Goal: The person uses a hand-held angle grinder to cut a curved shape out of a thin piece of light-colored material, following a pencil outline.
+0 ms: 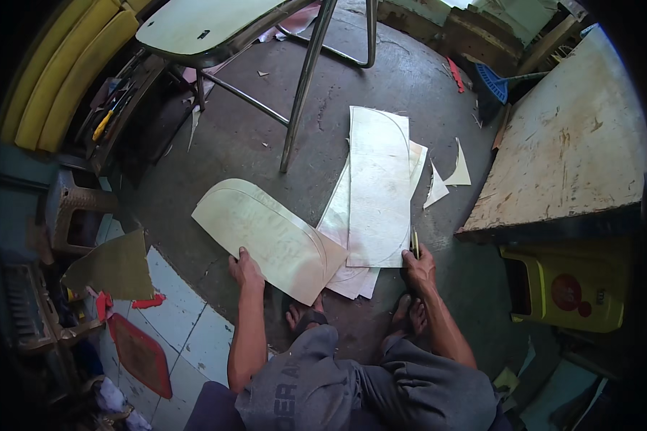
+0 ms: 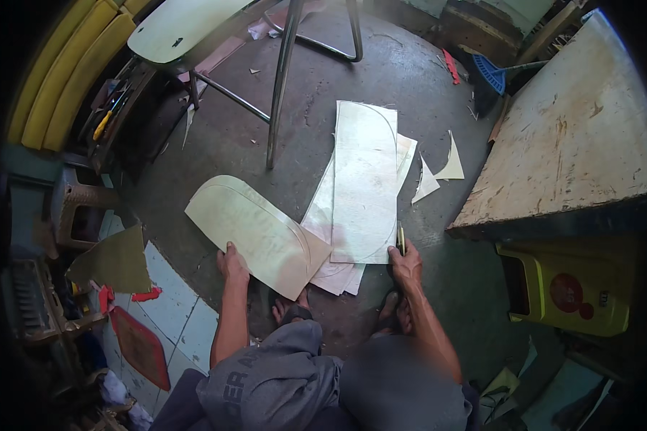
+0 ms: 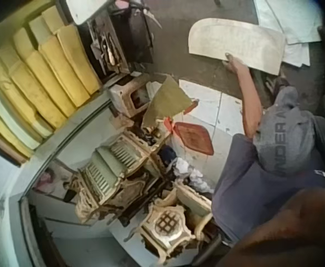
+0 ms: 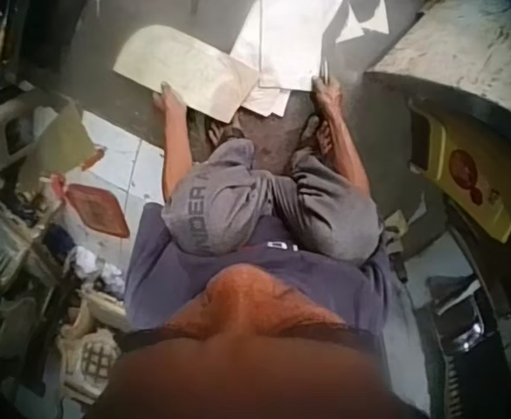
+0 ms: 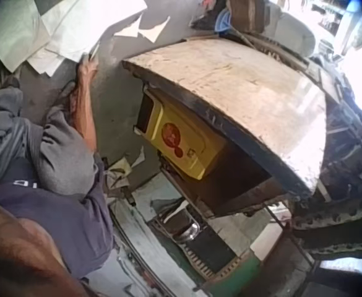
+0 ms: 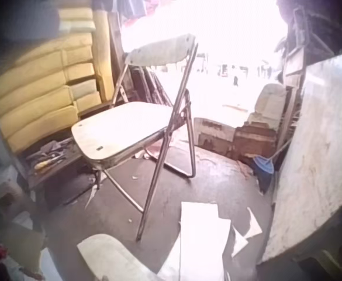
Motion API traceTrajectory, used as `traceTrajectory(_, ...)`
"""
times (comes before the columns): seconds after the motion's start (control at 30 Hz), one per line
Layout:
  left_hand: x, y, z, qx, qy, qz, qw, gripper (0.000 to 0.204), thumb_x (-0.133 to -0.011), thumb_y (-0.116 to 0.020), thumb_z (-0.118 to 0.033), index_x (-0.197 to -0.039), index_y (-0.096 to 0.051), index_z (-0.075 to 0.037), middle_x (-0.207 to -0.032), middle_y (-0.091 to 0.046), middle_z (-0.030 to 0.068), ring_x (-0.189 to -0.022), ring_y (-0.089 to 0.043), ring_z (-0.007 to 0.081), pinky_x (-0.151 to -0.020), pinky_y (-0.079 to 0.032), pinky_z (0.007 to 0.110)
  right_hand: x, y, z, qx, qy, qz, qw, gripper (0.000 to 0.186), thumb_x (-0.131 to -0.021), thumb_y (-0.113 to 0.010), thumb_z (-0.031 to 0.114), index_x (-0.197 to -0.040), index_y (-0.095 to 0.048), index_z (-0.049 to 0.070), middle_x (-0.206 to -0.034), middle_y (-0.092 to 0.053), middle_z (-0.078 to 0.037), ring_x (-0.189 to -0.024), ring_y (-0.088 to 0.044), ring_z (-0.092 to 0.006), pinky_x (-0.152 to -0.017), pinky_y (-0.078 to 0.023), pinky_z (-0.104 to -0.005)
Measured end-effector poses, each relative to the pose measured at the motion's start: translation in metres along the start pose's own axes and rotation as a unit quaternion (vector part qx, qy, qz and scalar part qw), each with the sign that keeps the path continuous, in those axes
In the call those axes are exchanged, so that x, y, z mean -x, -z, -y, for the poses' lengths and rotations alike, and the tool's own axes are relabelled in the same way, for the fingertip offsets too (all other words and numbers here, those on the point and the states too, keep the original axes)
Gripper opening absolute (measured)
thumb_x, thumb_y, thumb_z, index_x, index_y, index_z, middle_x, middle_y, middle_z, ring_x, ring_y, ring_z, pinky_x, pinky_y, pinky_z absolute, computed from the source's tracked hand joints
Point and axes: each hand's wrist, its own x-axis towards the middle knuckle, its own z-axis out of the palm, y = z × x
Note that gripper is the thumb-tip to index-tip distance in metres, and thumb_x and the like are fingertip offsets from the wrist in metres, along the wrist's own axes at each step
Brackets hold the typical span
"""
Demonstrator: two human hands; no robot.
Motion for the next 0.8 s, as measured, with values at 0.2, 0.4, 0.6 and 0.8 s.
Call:
traceTrajectory(0.2, 0.026, 0.003, -0.01, 0.071, 0.086, 0.118, 0.987, 0.057, -0.099, -0.057, -0.008, -0.147, -0.03, 0.003, -0.14, -0.048, 0.0194, -0.125, -0.053, 0.0321, -0.107, -0.045, 0.047, -0.005, 0.011, -0.017, 0.132, 0.064, -0.13, 0.981, 0.047, -0.093, -0.058, 0.028, -0.131, -0.056, 0.0, -0.113, -0.065, -0.026, -0.106, -0.063, -0.0397, -0.095, -0.048, -0.0456)
traceTrajectory(0.4, 0.07, -0.002, -0.002, 0.14, 0.166, 0.273, 0.937, 0.049, -0.098, -0.06, -0.008, -0.144, -0.042, -0.008, -0.135, -0.055, 0.0094, -0.123, -0.056, 0.0273, -0.105, -0.048, 0.048, -0.008, 0.008, 0.001, -0.054, 0.014, -0.034, 0.998, 0.033, -0.101, -0.051, 0.029, -0.121, -0.06, 0.004, -0.085, -0.064, -0.019, -0.076, -0.063, -0.0285, -0.072, -0.05, -0.0425)
traceTrajectory(0.6, 0.11, -0.033, 0.017, 0.138, 0.269, 0.323, 0.897, 0.045, -0.097, -0.062, -0.007, -0.138, -0.047, -0.015, -0.129, -0.059, 0.005, -0.121, -0.058, 0.0245, -0.103, -0.05, 0.048, -0.007, 0.019, 0.017, -0.001, -0.011, -0.066, 0.998, 0.035, -0.101, -0.055, 0.034, -0.121, -0.062, 0.006, -0.083, -0.065, -0.014, -0.074, -0.062, -0.0271, -0.069, -0.049, -0.0415)
traceTrajectory(0.8, 0.132, -0.06, 0.027, 0.082, 0.306, 0.412, 0.854, 0.043, -0.096, -0.063, -0.007, -0.136, -0.05, -0.017, -0.13, -0.06, 0.0027, -0.123, -0.056, 0.0237, -0.103, -0.048, 0.048, 0.016, 0.062, -0.033, 0.141, 0.077, -0.218, 0.963, 0.04, -0.095, -0.06, 0.023, -0.13, -0.057, 0.004, -0.113, -0.063, -0.024, -0.104, -0.059, -0.0439, -0.091, -0.048, -0.05)
